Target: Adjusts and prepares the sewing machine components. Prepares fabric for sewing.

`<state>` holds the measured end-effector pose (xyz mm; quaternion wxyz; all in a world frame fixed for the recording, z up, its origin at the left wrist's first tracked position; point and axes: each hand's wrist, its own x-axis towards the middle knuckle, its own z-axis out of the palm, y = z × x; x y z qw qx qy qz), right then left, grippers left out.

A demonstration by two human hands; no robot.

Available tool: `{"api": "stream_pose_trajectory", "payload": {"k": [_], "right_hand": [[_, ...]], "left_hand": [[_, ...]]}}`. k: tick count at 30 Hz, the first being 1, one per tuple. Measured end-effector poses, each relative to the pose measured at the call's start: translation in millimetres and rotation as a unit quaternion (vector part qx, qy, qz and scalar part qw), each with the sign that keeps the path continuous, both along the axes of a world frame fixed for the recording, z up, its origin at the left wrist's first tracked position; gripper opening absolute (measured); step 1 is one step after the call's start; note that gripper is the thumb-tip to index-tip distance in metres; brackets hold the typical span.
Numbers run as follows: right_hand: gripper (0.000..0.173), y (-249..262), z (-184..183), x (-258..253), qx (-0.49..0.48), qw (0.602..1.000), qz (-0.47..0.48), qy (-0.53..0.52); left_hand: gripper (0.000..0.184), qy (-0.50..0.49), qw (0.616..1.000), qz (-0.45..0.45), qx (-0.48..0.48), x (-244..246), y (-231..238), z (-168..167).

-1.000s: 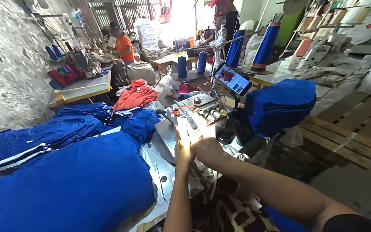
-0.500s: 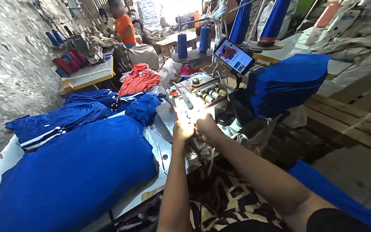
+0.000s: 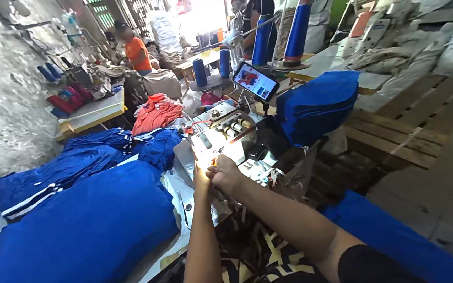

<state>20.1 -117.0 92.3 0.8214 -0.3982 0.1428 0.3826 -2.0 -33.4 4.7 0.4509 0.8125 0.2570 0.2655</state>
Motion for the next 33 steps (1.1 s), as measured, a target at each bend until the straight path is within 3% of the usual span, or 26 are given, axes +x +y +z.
{"api": "stream_pose_trajectory", "payload": {"k": [3, 6, 9, 13, 14, 16, 18, 20, 22, 24, 26, 28, 33], "right_hand": [[0.022, 9.2, 4.6, -9.6, -0.001, 1.000, -0.006, -0.004], [0.021, 18.2, 0.9, -15.7, -0.031, 0.999, -0.005, -0.018], [0.015, 4.5, -7.9, -4.6, -0.092, 0.985, 0.097, -0.112], [0.014, -20.0, -6.4, 17.9, -0.202, 0.910, 0.234, -0.277], [0.011, -28.3, -1.8, 17.5, -0.217, 0.879, 0.273, -0.325], [0.026, -45.4, -0.2, 14.6, -0.221, 0.831, 0.332, -0.387], [0.031, -67.5, -11.3, 12.0, -0.201, 0.802, 0.380, -0.415], [0.028, -95.3, -31.1, 14.1, -0.173, 0.788, 0.416, -0.419], [0.022, -124.3, -57.2, 23.9, -0.142, 0.816, 0.395, -0.397], [0.021, -154.2, -87.0, 39.8, -0.106, 0.875, 0.306, -0.361], [0.022, -184.6, -118.1, 56.2, -0.131, 0.894, 0.221, -0.367], [0.023, -210.5, -145.1, 66.6, -0.232, 0.829, 0.238, -0.450], [0.029, -199.9, -172.4, 58.9, -0.443, 0.519, 0.411, -0.605]], "left_hand": [[0.041, -0.029, 0.996, 0.031, -0.076, 6.4, 5.3, -16.1], [0.036, 0.008, 0.991, 0.019, -0.133, 0.5, -2.7, 18.7], [0.023, -0.001, 0.994, 0.039, -0.106, 8.8, -3.8, 26.8], [0.046, 0.041, 0.999, 0.020, 0.023, 11.0, -0.9, 32.8], [0.048, 0.048, 0.998, 0.016, 0.040, 9.5, -1.8, 32.7], [0.042, 0.059, 0.997, 0.002, 0.054, 3.4, -3.2, 31.8], [0.036, 0.047, 0.998, -0.006, 0.030, -0.1, -3.8, 33.8], [0.041, 0.051, 0.998, 0.012, 0.033, 1.9, -0.5, 35.4], [0.058, 0.002, 0.998, 0.029, 0.064, 1.2, 6.7, 24.2], [0.079, -0.099, 0.995, 0.023, 0.007, -4.3, 14.6, 9.7], [0.070, -0.234, 0.968, 0.033, -0.086, -11.5, 16.8, -5.0], [0.066, -0.301, 0.949, 0.054, -0.080, -25.1, 15.8, -21.7], [0.049, -0.336, 0.937, 0.096, -0.022, -73.4, -10.0, -63.3]]}}
